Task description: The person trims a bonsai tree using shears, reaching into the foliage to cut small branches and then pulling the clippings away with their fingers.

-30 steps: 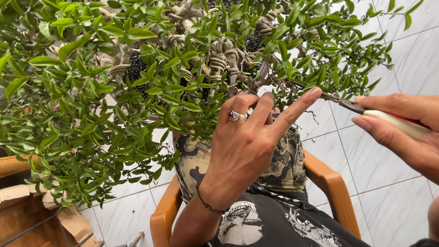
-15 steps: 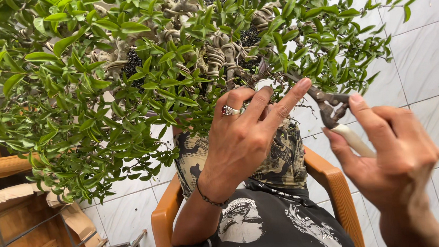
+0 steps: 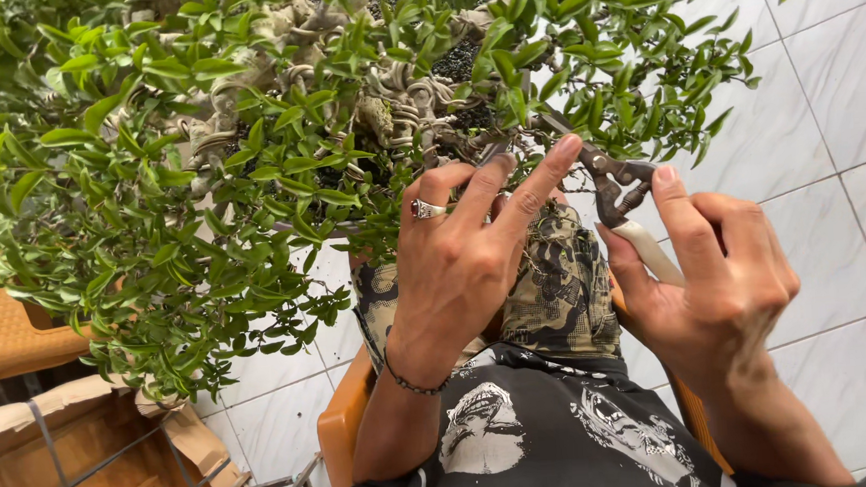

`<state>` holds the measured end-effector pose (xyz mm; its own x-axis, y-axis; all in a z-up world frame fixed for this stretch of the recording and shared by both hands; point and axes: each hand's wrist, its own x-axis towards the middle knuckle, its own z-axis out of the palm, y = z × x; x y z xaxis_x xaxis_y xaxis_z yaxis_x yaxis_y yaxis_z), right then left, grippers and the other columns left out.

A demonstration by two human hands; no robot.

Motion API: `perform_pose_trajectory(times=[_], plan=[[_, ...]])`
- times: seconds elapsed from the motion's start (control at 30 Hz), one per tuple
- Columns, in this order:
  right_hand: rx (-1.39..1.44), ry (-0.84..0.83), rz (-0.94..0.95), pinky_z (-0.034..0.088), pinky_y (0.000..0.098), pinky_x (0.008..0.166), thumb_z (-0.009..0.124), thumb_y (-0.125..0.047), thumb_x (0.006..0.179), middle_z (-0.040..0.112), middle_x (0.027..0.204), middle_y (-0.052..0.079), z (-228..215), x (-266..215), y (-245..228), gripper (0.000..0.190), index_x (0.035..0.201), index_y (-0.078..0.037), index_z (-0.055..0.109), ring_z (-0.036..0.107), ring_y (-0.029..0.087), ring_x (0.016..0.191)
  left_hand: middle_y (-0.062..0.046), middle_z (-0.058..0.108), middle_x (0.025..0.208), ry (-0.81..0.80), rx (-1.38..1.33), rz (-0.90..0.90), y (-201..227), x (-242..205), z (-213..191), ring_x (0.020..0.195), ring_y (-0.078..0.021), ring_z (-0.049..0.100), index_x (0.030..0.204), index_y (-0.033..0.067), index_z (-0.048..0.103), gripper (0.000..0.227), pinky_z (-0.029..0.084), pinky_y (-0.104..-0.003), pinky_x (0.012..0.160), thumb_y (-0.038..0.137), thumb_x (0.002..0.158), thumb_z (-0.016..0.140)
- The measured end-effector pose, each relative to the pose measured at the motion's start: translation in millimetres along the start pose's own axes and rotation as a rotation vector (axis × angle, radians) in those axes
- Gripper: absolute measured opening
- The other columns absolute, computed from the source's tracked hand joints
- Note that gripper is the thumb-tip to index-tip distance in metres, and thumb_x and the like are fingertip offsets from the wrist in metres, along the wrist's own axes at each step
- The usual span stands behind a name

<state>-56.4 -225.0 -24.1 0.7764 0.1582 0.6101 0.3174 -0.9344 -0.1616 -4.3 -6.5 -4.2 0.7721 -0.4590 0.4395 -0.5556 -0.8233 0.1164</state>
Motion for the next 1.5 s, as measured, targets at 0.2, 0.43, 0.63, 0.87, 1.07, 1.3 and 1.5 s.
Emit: perform_pose_trajectory(times=[0.2,0.43,0.63,0.87,1.07,1.3,1.5], plan=[[0.040,0.004,0.034,0.058,0.0462,0.076,0.081,-0.033,0.110,0.066,0.105,0.021,7,-3,1,0.048,0.136,0.007,0.077,0.067,0.035,0.088,-0.003,0.077,0.129,0.000,-0.041,-0.008,0,2,-1,0.114,-0.0234,0.059,0.158,0.0300,0.049,0.047,0.040,-0.035,0.104,0.012,0.116,0.060],[0.077,-0.022,0.052,0.056,0.0444,0.075,0.080,-0.031,0.109,0.069,0.105,0.021,3,2,2,0.047,0.137,0.006,0.077,0.067,0.033,0.089,-0.001,0.078,0.132,-0.009,-0.019,-0.008,-1,0,2,0.113,-0.0236,0.057,0.159,0.0318,0.047,0.050,0.043,-0.035,0.105,0.012,0.116,0.060],[0.101,-0.045,0.060,0.054,0.0424,0.069,0.083,-0.030,0.107,0.072,0.106,0.023,0,6,0,0.046,0.134,0.008,0.078,0.070,0.033,0.090,-0.002,0.077,0.131,0.005,-0.026,0.005,0,1,0,0.113,-0.0247,0.057,0.159,0.0302,0.048,0.050,0.042,-0.035,0.105,0.009,0.115,0.060],[0.109,-0.025,0.059,0.056,0.0426,0.071,0.084,-0.028,0.106,0.072,0.105,0.022,4,8,-2,0.045,0.134,0.007,0.077,0.069,0.033,0.090,0.000,0.076,0.130,-0.001,-0.023,-0.015,0,2,-1,0.112,-0.0249,0.055,0.158,0.0295,0.049,0.047,0.043,-0.036,0.103,0.013,0.115,0.059],[0.175,-0.034,0.055,0.054,0.0410,0.069,0.084,-0.021,0.107,0.076,0.105,0.020,5,7,0,0.039,0.131,0.008,0.076,0.069,0.030,0.086,0.000,0.077,0.130,-0.005,-0.026,-0.012,0,2,0,0.112,-0.0241,0.055,0.159,0.0305,0.047,0.052,0.042,-0.035,0.104,0.009,0.114,0.061],[0.240,-0.083,0.173,0.057,0.0411,0.077,0.083,-0.025,0.106,0.077,0.109,0.020,-1,5,-1,0.044,0.137,0.004,0.073,0.071,0.029,0.097,0.001,0.079,0.130,-0.006,0.015,-0.003,1,3,0,0.113,-0.0236,0.056,0.159,0.0351,0.047,0.054,0.041,-0.035,0.102,0.011,0.113,0.065],[0.237,-0.103,0.163,0.056,0.0409,0.076,0.090,-0.022,0.102,0.075,0.113,0.022,-4,12,2,0.046,0.137,0.004,0.076,0.071,0.028,0.091,0.001,0.078,0.129,0.002,-0.009,-0.012,1,2,1,0.112,-0.0242,0.056,0.158,0.0325,0.048,0.052,0.043,-0.036,0.101,0.009,0.113,0.058]])
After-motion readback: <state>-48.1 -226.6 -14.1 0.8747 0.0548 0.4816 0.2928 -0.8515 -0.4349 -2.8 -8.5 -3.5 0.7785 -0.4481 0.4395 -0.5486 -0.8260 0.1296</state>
